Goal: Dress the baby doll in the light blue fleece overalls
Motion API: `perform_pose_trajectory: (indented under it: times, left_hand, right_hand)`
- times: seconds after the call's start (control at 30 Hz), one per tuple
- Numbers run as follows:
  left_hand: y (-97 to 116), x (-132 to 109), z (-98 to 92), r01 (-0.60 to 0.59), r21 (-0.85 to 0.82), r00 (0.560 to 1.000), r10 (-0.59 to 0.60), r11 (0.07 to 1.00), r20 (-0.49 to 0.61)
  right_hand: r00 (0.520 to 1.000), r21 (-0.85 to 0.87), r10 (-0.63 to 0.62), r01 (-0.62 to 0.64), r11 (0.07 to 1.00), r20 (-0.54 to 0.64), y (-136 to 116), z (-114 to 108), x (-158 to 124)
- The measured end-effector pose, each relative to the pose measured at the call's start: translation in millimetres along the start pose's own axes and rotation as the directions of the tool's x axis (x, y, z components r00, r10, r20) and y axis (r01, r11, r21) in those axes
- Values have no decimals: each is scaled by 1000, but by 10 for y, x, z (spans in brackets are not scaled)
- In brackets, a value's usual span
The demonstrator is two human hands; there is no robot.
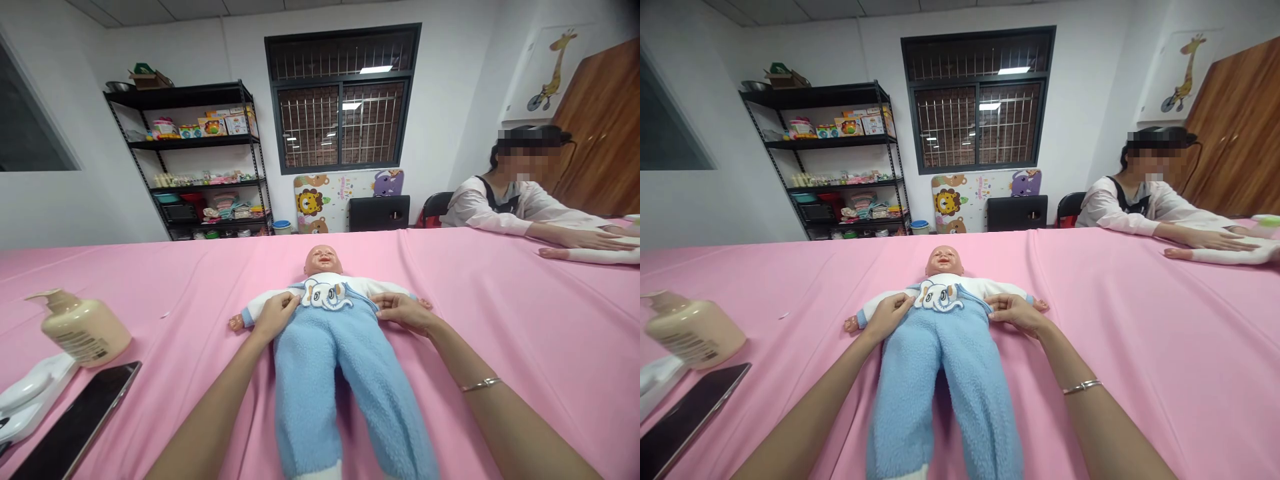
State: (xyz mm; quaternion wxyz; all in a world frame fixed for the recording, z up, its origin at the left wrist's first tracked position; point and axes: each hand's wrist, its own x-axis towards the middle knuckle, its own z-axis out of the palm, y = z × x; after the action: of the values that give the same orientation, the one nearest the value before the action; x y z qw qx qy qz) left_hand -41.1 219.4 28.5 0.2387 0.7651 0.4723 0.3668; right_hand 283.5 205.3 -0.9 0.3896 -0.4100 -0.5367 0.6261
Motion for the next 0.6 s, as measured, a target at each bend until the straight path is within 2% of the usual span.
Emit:
perform_pose_trajectory:
  times: [0.13,0.23,0.3,0.37,0.47,0.5,0.53,0.6]
  left_hand:
    - [36,-12,7,3,34,1000,-2,999,-25]
    - [67,-25,20,7,54,999,-5,998,-39]
    - [93,-33,27,-4,48,997,7,999,-75]
    - [118,-37,29,-14,23,988,17,1000,-151]
    - [117,-36,27,-13,-17,963,8,1000,-268]
    - [107,-36,27,-7,-16,961,2,1000,-275]
    - [100,-36,28,0,-9,965,-2,1000,-263]
    - [125,-43,40,9,7,968,-7,1000,-252]
  right_hand:
    - [984,-99,-80,64,993,-162,8,111,51]
    - [932,-202,-187,127,971,-310,-12,226,89]
    - [860,-229,-268,183,956,-434,-50,309,103]
    - [766,-221,-330,248,943,-552,-92,378,109]
    - [654,-245,-396,314,917,-645,-108,416,116]
    - [641,-268,-407,308,913,-651,-90,409,121]
    - [652,-275,-393,281,919,-648,-62,396,128]
    - [745,-203,-275,190,961,-607,8,364,146]
